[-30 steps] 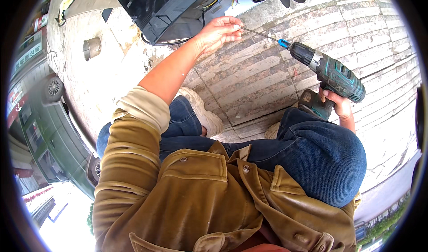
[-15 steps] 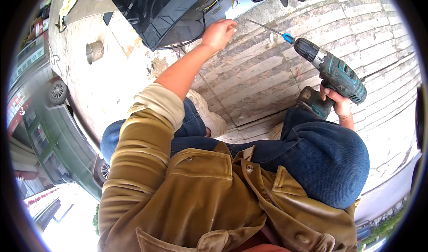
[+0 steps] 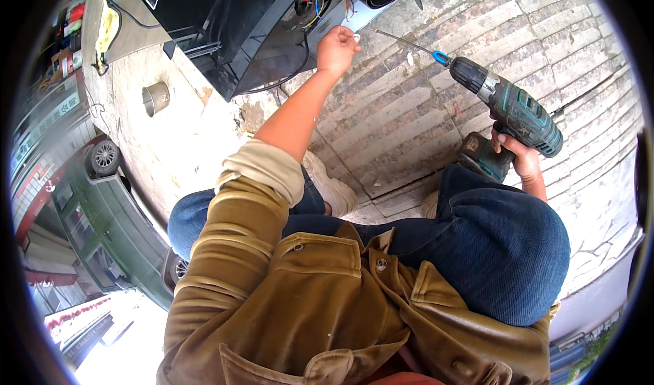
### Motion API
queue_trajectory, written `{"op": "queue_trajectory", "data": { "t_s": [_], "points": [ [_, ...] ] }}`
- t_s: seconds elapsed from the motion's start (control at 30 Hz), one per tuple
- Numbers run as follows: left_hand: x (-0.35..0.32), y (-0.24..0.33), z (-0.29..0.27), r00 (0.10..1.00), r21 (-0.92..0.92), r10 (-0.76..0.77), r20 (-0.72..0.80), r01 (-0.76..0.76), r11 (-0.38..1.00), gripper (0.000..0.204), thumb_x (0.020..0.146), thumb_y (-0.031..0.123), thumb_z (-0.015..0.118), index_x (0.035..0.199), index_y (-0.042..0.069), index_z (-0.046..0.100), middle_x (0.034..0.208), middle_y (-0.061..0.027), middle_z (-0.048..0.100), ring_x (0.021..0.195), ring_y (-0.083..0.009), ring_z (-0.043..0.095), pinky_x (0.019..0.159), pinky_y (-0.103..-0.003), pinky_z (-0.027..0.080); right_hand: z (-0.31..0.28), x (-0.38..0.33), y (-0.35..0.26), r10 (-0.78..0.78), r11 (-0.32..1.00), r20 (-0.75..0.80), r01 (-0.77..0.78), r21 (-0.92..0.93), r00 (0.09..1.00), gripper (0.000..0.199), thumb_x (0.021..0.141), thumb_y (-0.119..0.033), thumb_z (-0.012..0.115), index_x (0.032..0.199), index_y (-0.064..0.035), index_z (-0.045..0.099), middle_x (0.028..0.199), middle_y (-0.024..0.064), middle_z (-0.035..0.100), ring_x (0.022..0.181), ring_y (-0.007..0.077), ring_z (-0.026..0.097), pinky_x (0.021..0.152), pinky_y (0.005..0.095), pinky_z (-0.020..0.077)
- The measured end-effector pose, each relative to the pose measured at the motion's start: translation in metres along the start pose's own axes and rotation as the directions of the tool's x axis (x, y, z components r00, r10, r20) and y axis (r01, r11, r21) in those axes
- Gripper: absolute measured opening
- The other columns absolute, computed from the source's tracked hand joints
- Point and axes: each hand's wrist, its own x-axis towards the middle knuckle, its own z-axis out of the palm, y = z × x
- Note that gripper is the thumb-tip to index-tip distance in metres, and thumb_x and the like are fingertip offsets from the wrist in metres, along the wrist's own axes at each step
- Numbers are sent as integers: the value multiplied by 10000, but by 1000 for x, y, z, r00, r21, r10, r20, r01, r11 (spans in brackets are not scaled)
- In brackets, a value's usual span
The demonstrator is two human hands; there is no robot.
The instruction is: The person sits on the ground and uses a cordless drill to attach a black circular fan housing to a rectangular metal appliance. They then stand, retrieve a bucket of parts, and continue securing the housing with screws.
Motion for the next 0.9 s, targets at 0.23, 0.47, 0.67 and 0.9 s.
{"op": "queue_trajectory", "data": {
  "t_s": [0.23,0.47,0.67,0.9],
  "points": [
    [-26,48,11,985,-644,-133,108,171,745,216,909,35,506,1106,-53,521,962,-165,613,819,-227,656,668,-274,539,-6,-3,5,-26,1000,1,26,1,1000,404,714,-153,581,1068,33,526,658,52,521,585,130,468,616,242,372],
    [-29,70,22,984,-618,-148,102,179,765,231,914,71,518,1100,-65,527,982,-158,628,869,-223,653,696,-270,526,-11,-10,-1,-17,999,10,17,33,1000,107,770,-72,593,862,-19,583,693,23,558,650,119,513,669,242,401],
    [-35,69,25,995,-620,-100,21,92,779,232,910,91,537,1091,-54,544,968,-149,637,812,-204,657,661,-262,514,-7,0,16,-9,998,15,10,-60,1000,154,782,-121,592,892,-15,573,664,23,537,633,117,493,646,249,389],
    [-39,73,24,990,-555,-81,-117,2,832,243,908,66,532,1124,-45,545,987,-144,641,813,-204,664,656,-260,530,5,2,9,-2,999,3,2,-52,1000,134,789,-119,596,879,-22,577,672,18,539,643,114,499,653,245,393]
  ]
}}
